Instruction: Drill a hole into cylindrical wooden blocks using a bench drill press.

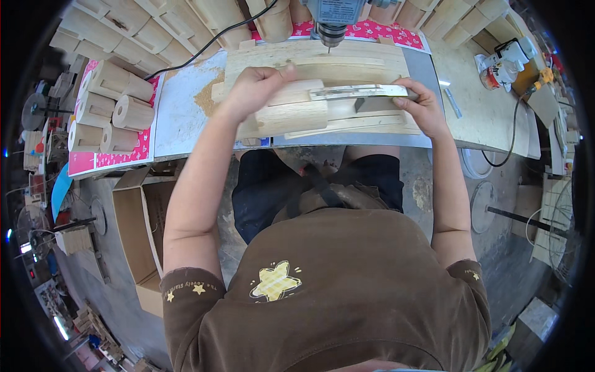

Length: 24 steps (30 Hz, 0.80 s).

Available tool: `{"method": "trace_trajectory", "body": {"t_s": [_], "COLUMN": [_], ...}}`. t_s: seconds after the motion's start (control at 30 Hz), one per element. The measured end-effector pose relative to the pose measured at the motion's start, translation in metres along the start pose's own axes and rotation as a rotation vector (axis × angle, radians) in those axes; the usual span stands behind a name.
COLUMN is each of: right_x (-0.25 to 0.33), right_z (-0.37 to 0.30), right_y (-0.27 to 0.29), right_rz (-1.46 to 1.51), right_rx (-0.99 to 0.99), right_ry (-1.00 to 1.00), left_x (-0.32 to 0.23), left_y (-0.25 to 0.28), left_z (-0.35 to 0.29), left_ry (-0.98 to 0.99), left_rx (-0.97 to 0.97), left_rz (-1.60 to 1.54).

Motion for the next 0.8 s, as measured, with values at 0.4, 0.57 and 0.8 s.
{"method": "trace_trajectory", "body": {"t_s": [0.4,0.57,0.8], "right_x": [0.025,0.009,0.013], "right_z": [0.004,0.028,0.053], "right_y": [-0.019,0.008,-0.017], "right_rz": [-0.423,-0.315,-0.402], "right_rx": [-0.141,-0.342,-0.257], "right_ry": [0.230,0.160,0.231], "left_x": [0.039,0.021,0.032], "left_y": [-0.012,-0.045,-0.023], "left_z": [-0.035,-0.042,-0.017], "left_ry": [-0.261,-0.654,-0.363], "left_rx": [-0.717,-0.552,-0.519], "left_rz": [-0.544,-0.039,0.185]}}
Point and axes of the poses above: each hand's wrist, its own z-axis towards the middle knuckle, its own y-axis out of the back of the hand, x = y × z, the point moved 7 cm from there along z, towards the middle knuckle, and after that the axes turned 9 degrees about -z, right-handed, at the moved point
